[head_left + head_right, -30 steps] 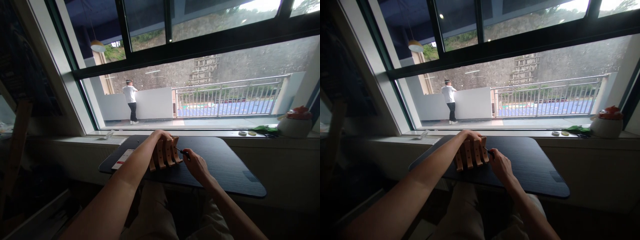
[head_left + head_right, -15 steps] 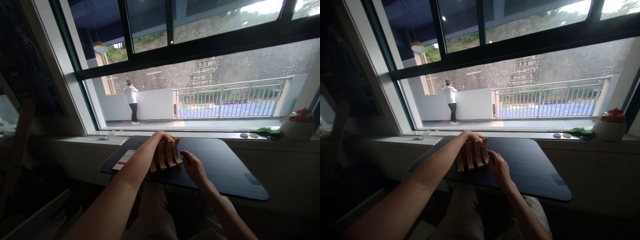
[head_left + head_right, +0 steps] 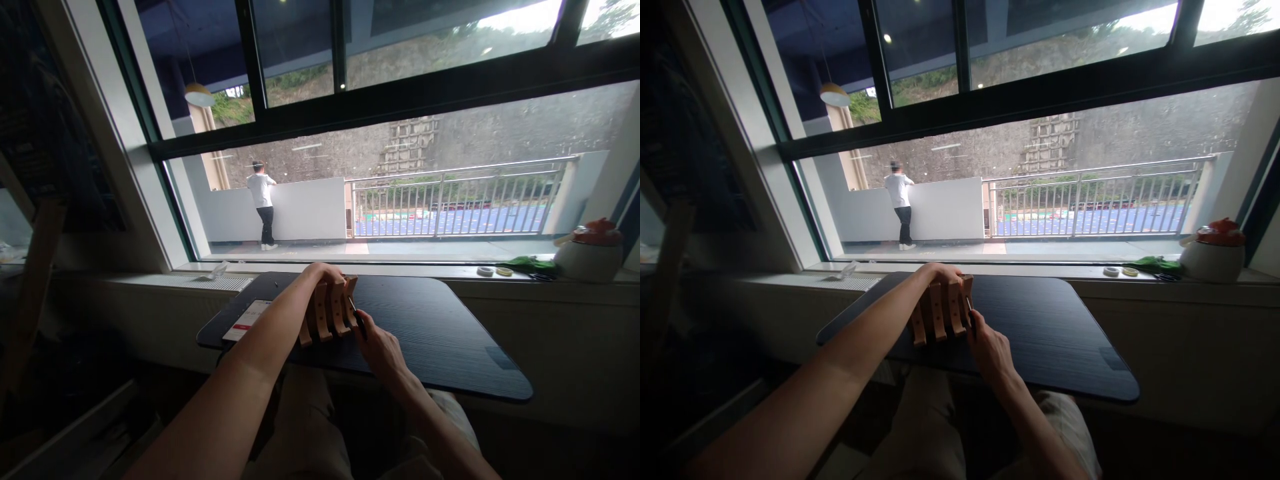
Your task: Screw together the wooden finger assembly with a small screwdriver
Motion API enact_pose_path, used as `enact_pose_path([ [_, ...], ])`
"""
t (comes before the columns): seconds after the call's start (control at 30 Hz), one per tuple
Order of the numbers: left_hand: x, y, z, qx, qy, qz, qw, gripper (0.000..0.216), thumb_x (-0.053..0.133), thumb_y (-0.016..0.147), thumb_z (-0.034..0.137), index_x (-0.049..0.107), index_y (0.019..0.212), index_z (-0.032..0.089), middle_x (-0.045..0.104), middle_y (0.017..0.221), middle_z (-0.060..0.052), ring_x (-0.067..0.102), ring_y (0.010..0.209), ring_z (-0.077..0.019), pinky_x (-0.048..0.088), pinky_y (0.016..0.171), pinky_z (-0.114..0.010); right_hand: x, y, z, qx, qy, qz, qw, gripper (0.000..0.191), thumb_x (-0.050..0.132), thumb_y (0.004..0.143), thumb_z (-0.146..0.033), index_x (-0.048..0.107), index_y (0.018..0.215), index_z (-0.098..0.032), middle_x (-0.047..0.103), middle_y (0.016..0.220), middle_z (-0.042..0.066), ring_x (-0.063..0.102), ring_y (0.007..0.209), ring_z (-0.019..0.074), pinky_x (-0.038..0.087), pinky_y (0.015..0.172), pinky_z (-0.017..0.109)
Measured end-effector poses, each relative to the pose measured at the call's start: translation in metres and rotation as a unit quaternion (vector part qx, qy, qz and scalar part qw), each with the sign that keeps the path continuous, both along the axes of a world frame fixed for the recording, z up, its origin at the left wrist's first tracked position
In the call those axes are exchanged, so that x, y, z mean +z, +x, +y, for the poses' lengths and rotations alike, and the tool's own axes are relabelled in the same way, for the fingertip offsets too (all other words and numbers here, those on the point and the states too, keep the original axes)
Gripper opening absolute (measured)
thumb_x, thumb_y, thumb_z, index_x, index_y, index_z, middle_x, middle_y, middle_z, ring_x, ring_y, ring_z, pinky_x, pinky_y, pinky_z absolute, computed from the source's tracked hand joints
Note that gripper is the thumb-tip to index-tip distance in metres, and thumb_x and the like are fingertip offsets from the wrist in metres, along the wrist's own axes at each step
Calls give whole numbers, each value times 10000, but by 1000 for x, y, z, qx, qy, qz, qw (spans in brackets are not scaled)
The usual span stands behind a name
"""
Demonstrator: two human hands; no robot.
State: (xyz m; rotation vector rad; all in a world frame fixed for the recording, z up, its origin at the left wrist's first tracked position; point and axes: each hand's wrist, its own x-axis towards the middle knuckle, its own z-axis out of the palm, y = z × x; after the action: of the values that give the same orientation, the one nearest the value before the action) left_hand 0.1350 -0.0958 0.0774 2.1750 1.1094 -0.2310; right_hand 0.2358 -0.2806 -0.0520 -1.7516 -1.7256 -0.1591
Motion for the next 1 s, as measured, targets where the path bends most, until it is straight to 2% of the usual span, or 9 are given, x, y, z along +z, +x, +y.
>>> enact_pose_path([
  [0.13, 0, 0, -1, 6, 6, 5, 1000, 215, 636, 597, 204, 617, 811, 196, 666, 746, -13, 575, 713, -193, 468, 613, -254, -7, -4, 2, -19, -3, -7, 1000, 394, 324, 918, -315, 419, 1288, -216, 713, 866, 46, 665, 722, 200, 390, 595, 264],
  [0.23, 0, 1, -1, 1, 9, 3, 1000, 199, 634, 604, 215, 612, 802, 203, 663, 747, -8, 579, 717, -192, 471, 616, -251, -4, 0, 3, -30, -11, 12, 999, 398, 317, 917, -338, 440, 1278, -228, 711, 851, 48, 661, 723, 205, 391, 594, 267],
  [0.37, 0, 1, 0, -12, 3, 0, 1000, 164, 622, 622, 217, 608, 784, 203, 657, 748, -6, 581, 714, -186, 472, 632, -257, 6, 13, 4, -8, -16, 108, 994, 394, 334, 894, -389, 507, 1217, -245, 701, 815, 41, 642, 729, 194, 408, 605, 267],
  [0.5, -1, 0, -1, -12, 0, 2, 1000, 174, 631, 613, 216, 605, 785, 201, 653, 749, -11, 579, 719, -189, 473, 633, -264, 17, 25, 10, 43, -6, 230, 972, 395, 353, 863, -415, 558, 1141, -223, 655, 664, 1, 605, 626, 162, 423, 588, 259],
  [0.6, 0, 1, -3, 1, 2, 5, 1000, 206, 640, 598, 205, 601, 800, 199, 656, 761, -13, 579, 728, -193, 471, 626, -259, 20, 28, 13, 61, -6, 270, 961, 413, 340, 860, -432, 566, 1112, -195, 620, 599, -12, 586, 581, 159, 420, 563, 261],
  [0.67, 1, 1, -4, 2, 3, 3, 1000, 215, 639, 597, 201, 598, 808, 202, 656, 759, -11, 577, 728, -192, 469, 623, -257, 19, 27, 13, 42, -6, 249, 968, 395, 340, 866, -427, 565, 1102, -205, 638, 644, -1, 596, 615, 166, 415, 567, 265],
  [0.73, 1, 2, -4, -2, 3, 0, 1000, 219, 638, 595, 198, 594, 810, 203, 652, 746, -10, 576, 722, -192, 469, 621, -259, 17, 24, 11, 10, 11, 186, 982, 348, 353, 874, -398, 560, 1096, -228, 674, 807, 26, 612, 706, 175, 409, 596, 268],
  [0.83, 0, 2, -5, -1, 0, -2, 1000, 233, 639, 594, 196, 586, 821, 195, 650, 732, -13, 577, 720, -195, 468, 620, -259, 15, 17, 8, -15, 53, 74, 996, 300, 364, 890, -344, 547, 1100, -232, 645, 1027, 53, 609, 801, 177, 396, 629, 264],
  [1.0, 1, 1, -7, -17, 9, 1, 1000, 200, 622, 613, 202, 590, 809, 181, 661, 773, -28, 583, 715, -207, 467, 627, -276, 15, 12, 7, 30, 73, -7, 997, 248, 377, 890, -262, 559, 1055, -219, 640, 983, 49, 599, 821, 167, 386, 663, 250],
])
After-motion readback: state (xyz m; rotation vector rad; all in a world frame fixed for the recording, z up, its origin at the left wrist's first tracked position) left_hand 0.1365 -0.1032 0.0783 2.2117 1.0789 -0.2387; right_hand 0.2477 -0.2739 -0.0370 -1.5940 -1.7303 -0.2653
